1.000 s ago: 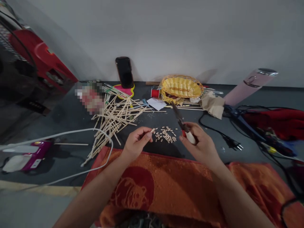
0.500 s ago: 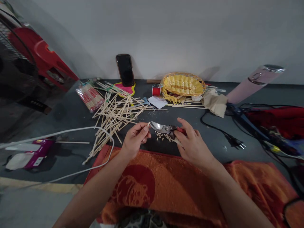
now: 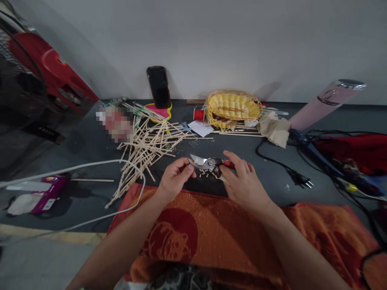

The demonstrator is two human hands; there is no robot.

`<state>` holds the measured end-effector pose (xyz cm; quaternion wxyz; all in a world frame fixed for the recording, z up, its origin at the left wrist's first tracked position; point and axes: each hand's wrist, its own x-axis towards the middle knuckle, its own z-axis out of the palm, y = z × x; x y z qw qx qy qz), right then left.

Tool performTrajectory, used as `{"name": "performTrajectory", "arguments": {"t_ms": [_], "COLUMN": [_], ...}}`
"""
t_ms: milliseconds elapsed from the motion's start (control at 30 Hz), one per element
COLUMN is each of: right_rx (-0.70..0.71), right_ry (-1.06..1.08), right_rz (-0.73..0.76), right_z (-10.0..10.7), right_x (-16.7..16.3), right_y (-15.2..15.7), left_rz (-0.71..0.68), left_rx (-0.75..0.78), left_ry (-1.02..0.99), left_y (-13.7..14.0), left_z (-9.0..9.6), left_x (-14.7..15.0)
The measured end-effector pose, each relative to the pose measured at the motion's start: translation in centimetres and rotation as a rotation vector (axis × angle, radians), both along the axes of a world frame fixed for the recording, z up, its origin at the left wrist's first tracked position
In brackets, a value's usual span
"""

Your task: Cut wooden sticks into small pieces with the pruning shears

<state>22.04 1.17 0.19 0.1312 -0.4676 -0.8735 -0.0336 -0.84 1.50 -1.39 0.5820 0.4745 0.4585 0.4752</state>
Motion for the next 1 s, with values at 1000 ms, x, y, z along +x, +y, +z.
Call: {"name": "performTrajectory", "arguments": {"t_ms": [1000], "right_rx": [-0.145], "right_ry": [0.010], "right_rz": [-0.077], "right_z": [-0.8], "right_x": [0.0], "right_y": [0.1], "left_rz": [-0.022], "left_rx": [0.074], "left_ry": [0.099], "left_y": [-0.3], "left_z": [0.1], "left_x": [0.1]}}
